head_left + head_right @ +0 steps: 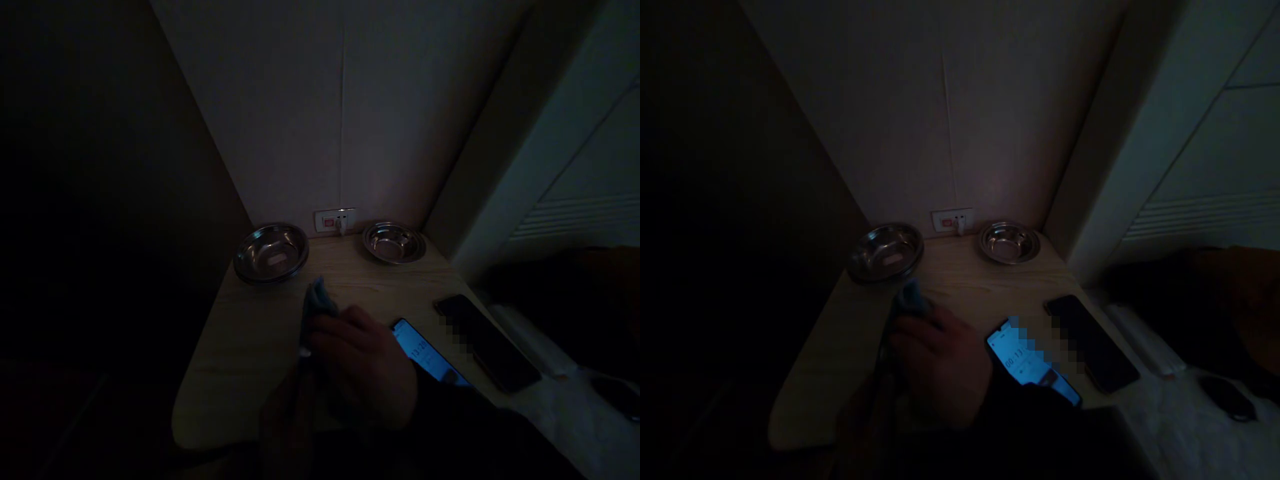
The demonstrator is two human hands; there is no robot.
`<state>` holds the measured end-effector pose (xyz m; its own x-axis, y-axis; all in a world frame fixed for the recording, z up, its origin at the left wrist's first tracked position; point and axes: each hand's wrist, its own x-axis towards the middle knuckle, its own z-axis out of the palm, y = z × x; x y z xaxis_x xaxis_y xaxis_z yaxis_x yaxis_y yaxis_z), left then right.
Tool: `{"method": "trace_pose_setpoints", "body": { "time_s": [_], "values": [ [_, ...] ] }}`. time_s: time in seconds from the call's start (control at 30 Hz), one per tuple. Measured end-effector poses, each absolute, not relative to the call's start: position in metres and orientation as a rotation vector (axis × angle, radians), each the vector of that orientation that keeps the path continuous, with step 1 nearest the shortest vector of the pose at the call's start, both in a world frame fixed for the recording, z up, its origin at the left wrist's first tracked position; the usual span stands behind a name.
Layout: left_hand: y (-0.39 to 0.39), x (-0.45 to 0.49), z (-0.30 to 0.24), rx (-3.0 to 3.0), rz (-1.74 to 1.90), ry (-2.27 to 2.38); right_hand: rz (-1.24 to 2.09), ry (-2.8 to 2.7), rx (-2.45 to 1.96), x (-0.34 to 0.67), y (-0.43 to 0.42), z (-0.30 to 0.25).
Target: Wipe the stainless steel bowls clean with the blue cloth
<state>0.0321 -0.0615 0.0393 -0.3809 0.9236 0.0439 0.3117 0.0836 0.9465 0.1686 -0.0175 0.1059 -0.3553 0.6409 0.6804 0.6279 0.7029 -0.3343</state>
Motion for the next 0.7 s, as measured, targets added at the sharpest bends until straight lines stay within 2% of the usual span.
{"method": "trace_pose_setpoints", "body": {
  "time_s": [0.13,0.33,0.47,0.7],
  "values": [
    [-0.063,0.026,0.041,1.225,1.18,1.752,0.093,-2.037,-1.088,0.168,-0.016,0.108],
    [-0.064,0.021,0.037,1.239,1.203,1.77,0.119,-2.011,-1.017,0.167,-0.018,0.105],
    [-0.067,0.026,0.032,1.182,1.257,1.813,0.356,-1.84,-1.134,0.177,0.005,0.104],
    [-0.075,0.026,0.015,1.138,1.315,2.032,0.899,-1.053,-1.26,0.189,-0.006,0.091]
  ]
}}
